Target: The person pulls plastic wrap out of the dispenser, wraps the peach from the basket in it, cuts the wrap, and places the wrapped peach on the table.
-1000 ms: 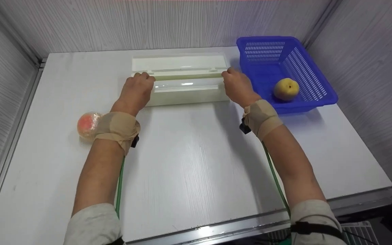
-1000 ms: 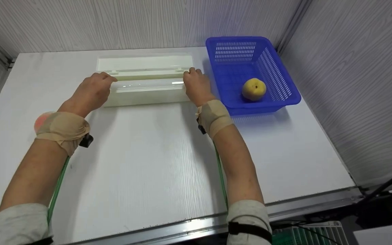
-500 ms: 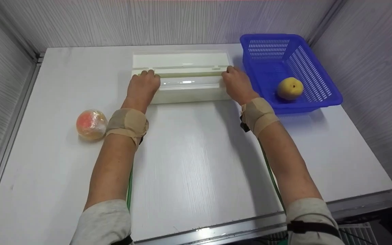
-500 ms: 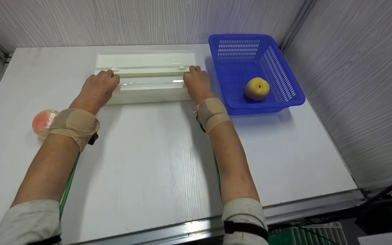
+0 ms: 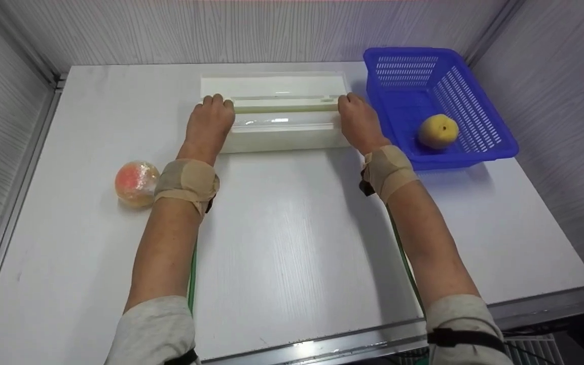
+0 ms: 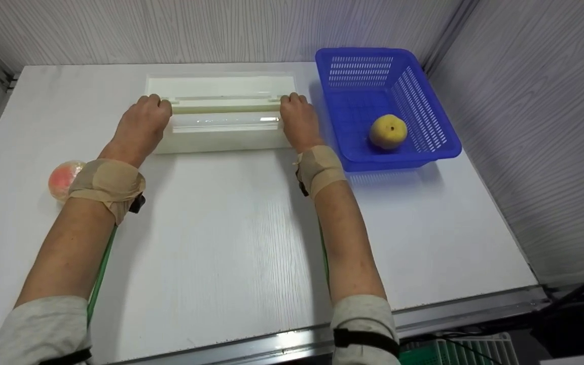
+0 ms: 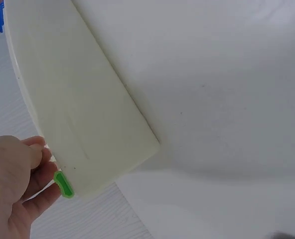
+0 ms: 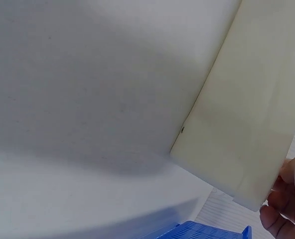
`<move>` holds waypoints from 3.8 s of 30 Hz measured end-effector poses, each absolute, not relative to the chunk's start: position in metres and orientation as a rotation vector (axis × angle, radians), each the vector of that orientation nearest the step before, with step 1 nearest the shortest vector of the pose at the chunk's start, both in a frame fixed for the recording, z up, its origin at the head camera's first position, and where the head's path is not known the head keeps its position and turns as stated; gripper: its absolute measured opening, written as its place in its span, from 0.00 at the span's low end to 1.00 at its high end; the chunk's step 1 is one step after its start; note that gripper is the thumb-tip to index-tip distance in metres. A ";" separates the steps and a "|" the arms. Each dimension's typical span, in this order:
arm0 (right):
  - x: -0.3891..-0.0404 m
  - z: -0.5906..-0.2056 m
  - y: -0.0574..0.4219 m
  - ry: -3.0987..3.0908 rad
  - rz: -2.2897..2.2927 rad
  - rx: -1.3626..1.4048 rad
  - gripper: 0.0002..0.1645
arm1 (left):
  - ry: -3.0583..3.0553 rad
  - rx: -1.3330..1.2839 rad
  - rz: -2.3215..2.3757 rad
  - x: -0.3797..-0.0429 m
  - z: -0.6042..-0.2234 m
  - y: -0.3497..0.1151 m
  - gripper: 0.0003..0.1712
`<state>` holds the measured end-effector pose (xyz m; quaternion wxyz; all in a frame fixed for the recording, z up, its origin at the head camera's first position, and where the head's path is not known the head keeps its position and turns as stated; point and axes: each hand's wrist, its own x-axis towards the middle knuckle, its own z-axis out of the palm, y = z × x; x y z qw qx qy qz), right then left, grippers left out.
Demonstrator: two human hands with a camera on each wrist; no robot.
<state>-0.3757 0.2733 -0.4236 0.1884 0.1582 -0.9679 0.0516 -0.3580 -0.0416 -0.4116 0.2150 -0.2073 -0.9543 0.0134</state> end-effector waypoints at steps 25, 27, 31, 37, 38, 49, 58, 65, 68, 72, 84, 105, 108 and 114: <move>-0.378 -0.410 0.276 -2.895 0.370 0.452 0.08 | -2.808 -0.578 -0.237 -0.361 -0.407 -0.035 0.10; -0.378 -0.410 0.275 -2.899 0.384 0.454 0.08 | -2.814 -0.566 -0.277 -0.363 -0.408 -0.037 0.11; -0.379 -0.412 0.274 -2.885 0.386 0.439 0.09 | -2.779 -0.594 -0.268 -0.368 -0.414 -0.038 0.10; -0.378 -0.412 0.272 -2.821 0.348 0.494 0.09 | -2.647 -0.633 -0.193 -0.371 -0.420 -0.041 0.07; -0.378 -0.411 0.271 -2.815 0.346 0.502 0.09 | -2.639 -0.629 -0.186 -0.372 -0.420 -0.041 0.07; -0.379 -0.415 0.259 -2.797 0.204 0.467 0.23 | -2.626 -0.562 -0.056 -0.374 -0.419 -0.040 0.09; -0.379 -0.420 0.238 -2.764 0.122 0.478 0.16 | -2.584 -0.528 -0.011 -0.376 -0.415 -0.039 0.08; -0.379 -0.419 0.222 -2.771 0.177 0.547 0.20 | -2.606 -0.501 -0.021 -0.377 -0.406 -0.034 0.10; -0.380 -0.418 0.220 -2.771 0.128 0.549 0.14 | -2.603 -0.508 -0.026 -0.378 -0.402 -0.032 0.10; -0.381 -0.419 0.224 -2.757 0.048 0.539 0.09 | -2.601 -0.515 -0.031 -0.377 -0.399 -0.033 0.09; -0.377 -0.417 0.264 -2.767 0.174 0.496 0.06 | -2.558 -0.530 -0.088 -0.377 -0.392 -0.034 0.10; -0.368 -0.377 0.265 -2.539 0.175 0.468 0.10 | -2.630 -0.758 -0.212 -0.358 -0.356 -0.061 0.06; -0.366 -0.369 0.264 -2.528 0.176 0.467 0.10 | -2.617 -0.764 -0.181 -0.356 -0.352 -0.063 0.06; -0.363 -0.356 0.263 -2.521 0.151 0.448 0.10 | -2.579 -0.753 -0.134 -0.353 -0.343 -0.064 0.07</move>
